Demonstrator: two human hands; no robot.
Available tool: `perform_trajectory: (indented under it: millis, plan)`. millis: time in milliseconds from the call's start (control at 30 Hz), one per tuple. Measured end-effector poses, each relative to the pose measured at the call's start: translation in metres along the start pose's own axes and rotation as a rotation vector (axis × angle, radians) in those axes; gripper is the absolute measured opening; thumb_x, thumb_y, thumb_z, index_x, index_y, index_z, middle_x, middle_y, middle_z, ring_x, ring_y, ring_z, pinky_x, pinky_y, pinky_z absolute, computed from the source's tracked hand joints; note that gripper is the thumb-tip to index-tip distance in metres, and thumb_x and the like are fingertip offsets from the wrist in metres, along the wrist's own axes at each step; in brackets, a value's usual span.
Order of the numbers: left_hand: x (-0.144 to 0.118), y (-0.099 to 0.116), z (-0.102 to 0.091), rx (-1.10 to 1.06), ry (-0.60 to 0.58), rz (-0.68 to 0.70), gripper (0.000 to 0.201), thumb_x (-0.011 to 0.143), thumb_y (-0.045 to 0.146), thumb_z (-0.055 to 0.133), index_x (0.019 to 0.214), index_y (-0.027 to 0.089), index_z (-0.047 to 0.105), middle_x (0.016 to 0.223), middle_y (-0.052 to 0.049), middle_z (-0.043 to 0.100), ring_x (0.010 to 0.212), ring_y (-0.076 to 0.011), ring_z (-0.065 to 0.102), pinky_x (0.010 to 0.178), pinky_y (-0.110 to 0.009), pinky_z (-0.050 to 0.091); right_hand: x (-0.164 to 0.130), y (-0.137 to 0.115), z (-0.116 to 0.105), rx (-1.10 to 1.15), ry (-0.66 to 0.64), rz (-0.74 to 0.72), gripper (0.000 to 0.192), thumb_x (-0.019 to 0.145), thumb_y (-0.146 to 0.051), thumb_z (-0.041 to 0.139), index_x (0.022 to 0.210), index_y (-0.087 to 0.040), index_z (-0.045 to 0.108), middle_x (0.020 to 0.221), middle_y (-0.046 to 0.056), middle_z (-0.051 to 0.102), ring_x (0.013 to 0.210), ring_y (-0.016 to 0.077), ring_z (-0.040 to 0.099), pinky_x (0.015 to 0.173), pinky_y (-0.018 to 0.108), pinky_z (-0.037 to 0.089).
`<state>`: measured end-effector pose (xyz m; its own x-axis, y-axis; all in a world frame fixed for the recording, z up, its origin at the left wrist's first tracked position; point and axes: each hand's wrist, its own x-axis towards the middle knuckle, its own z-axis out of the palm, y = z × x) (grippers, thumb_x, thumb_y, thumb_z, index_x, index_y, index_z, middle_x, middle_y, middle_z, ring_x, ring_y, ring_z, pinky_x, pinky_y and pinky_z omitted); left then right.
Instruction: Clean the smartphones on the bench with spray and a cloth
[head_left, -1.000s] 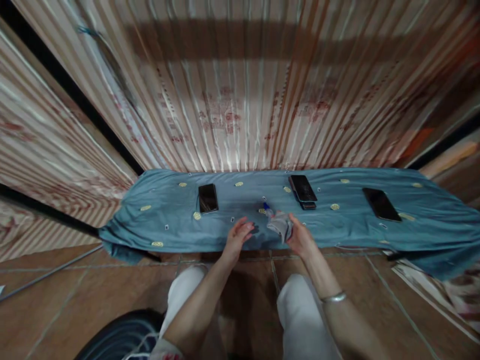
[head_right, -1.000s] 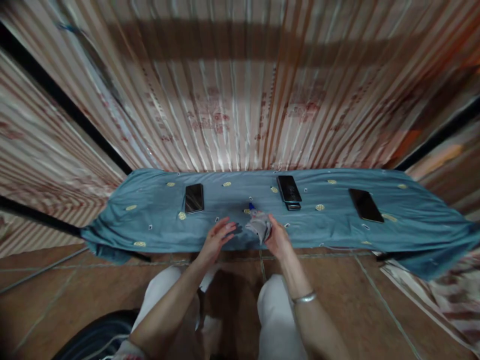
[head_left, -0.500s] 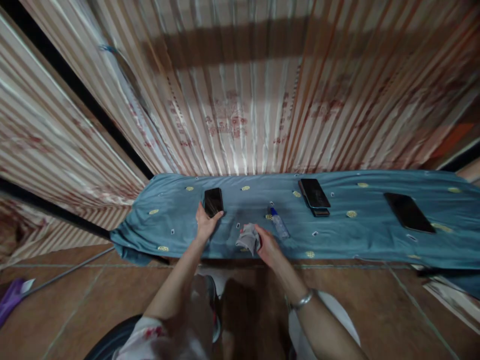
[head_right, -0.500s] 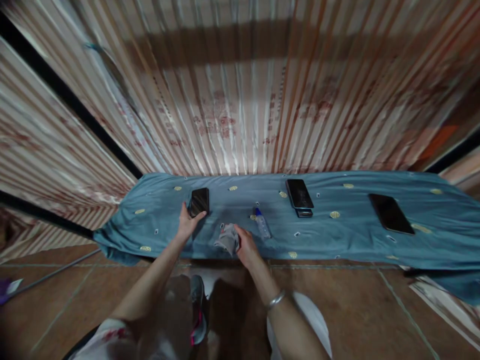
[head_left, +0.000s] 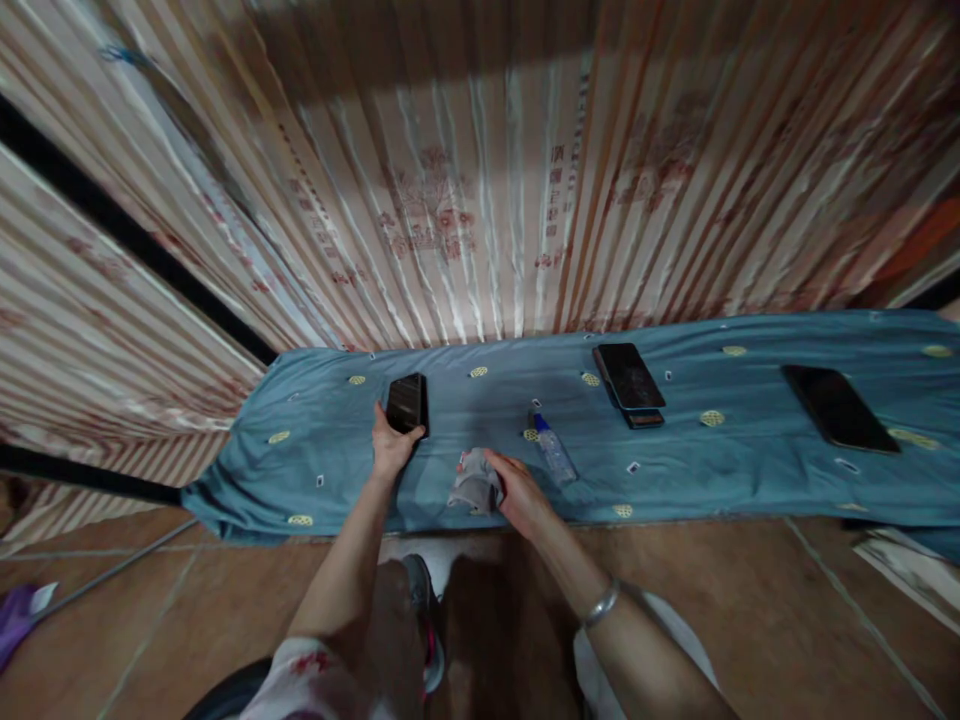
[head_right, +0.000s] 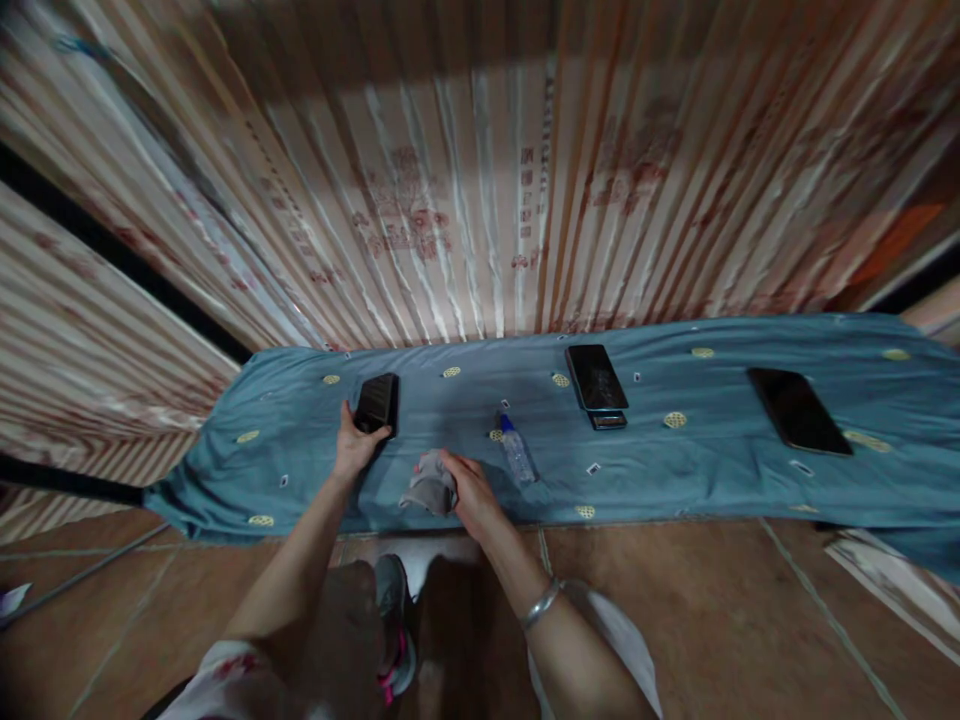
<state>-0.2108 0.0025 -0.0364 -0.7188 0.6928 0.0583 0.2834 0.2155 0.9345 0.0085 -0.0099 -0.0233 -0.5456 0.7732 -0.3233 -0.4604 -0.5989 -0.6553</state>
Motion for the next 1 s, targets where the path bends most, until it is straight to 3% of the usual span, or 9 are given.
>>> perform_trajectory:
  millis: [133,267,367,467,533,700,833,933,1000]
  plan:
    - [0.002,0.010,-0.011,-0.336,0.070,-0.237,0.093,0.052,0.014,0.077,0.134,0.022,0.036,0.107,-0.007,0.063,0.097,-0.0199,0.062,0.091,-0.034,0.045,0.004,0.003,-0.004,0.010,0.001,-0.012,0.037,0.059,-0.048,0.074,0.075,-0.015,0.073,0.069,0.006,0.072,0.065,0.0177,0.067,0.063,0.027,0.052]
    - [-0.011,0.031,-0.025,-0.688,0.034,-0.311,0.061,0.060,0.010,0.065,0.118,0.020,0.049,0.078,0.002,0.065,0.077,-0.0118,0.064,0.079,-0.024,0.048,0.005,0.003,-0.006,0.023,-0.015,-0.011,0.034,0.061,-0.046,0.073,0.074,-0.016,0.072,0.070,0.005,0.072,0.067,0.0177,0.067,0.068,0.027,0.052]
    - [-0.035,0.051,-0.034,-0.857,-0.231,-0.364,0.043,0.063,0.018,0.062,0.105,0.016,0.056,0.088,-0.006,0.069,0.083,-0.0177,0.066,0.071,-0.027,0.050,0.005,0.002,-0.006,0.047,-0.029,-0.010,0.031,0.063,-0.044,0.072,0.076,-0.016,0.073,0.071,0.005,0.073,0.070,0.0184,0.068,0.070,0.028,0.053]
    - [-0.066,0.067,-0.038,-0.980,-0.419,-0.419,0.043,0.065,0.026,0.061,0.107,0.015,0.058,0.106,-0.014,0.067,0.106,-0.0274,0.060,0.082,-0.039,0.050,0.006,0.002,-0.006,0.055,-0.018,0.000,0.032,0.063,-0.045,0.072,0.076,-0.016,0.073,0.072,0.006,0.073,0.073,0.0198,0.068,0.073,0.030,0.053]
    - [-0.083,0.072,-0.037,-1.015,-0.493,-0.429,0.046,0.066,0.029,0.061,0.110,0.016,0.058,0.116,-0.015,0.064,0.116,-0.0296,0.054,0.084,-0.040,0.049,0.007,0.001,-0.009,0.048,0.006,-0.005,0.033,0.062,-0.047,0.072,0.075,-0.016,0.072,0.072,0.006,0.073,0.075,0.0207,0.069,0.077,0.031,0.053]
    - [-0.099,0.060,-0.024,-0.837,-0.505,-0.367,0.060,0.064,0.030,0.067,0.121,0.019,0.052,0.119,-0.013,0.063,0.119,-0.0281,0.053,0.086,-0.036,0.048,0.009,-0.005,-0.017,-0.142,0.084,-0.134,0.041,0.067,-0.056,0.067,0.085,-0.019,0.073,0.086,0.006,0.074,0.092,0.0224,0.067,0.091,0.036,0.047]
    - [-0.098,0.042,-0.007,-0.530,-0.377,-0.159,0.082,0.058,0.032,0.072,0.133,0.024,0.040,0.124,-0.010,0.060,0.122,-0.0275,0.050,0.097,-0.039,0.042,0.015,-0.010,-0.014,-0.450,0.044,-0.316,0.042,0.078,-0.057,0.056,0.100,-0.026,0.071,0.111,0.004,0.068,0.112,0.0218,0.058,0.106,0.039,0.033]
    - [-0.100,0.036,-0.002,-0.371,-0.359,0.011,0.090,0.057,0.031,0.073,0.138,0.024,0.032,0.130,-0.011,0.055,0.125,-0.0269,0.047,0.103,-0.041,0.038,0.019,-0.011,-0.010,-0.681,-0.082,-0.450,0.032,0.078,-0.048,0.061,0.102,-0.029,0.071,0.127,0.001,0.060,0.125,0.0214,0.047,0.111,0.038,0.026]
    - [-0.102,0.035,-0.003,-0.217,-0.319,0.146,0.093,0.058,0.029,0.073,0.139,0.023,0.029,0.136,-0.011,0.049,0.128,-0.0268,0.043,0.107,-0.042,0.033,0.023,-0.011,-0.010,-0.772,-0.085,-0.527,0.029,0.077,-0.042,0.063,0.102,-0.029,0.070,0.131,0.001,0.056,0.127,0.0218,0.045,0.110,0.038,0.026]
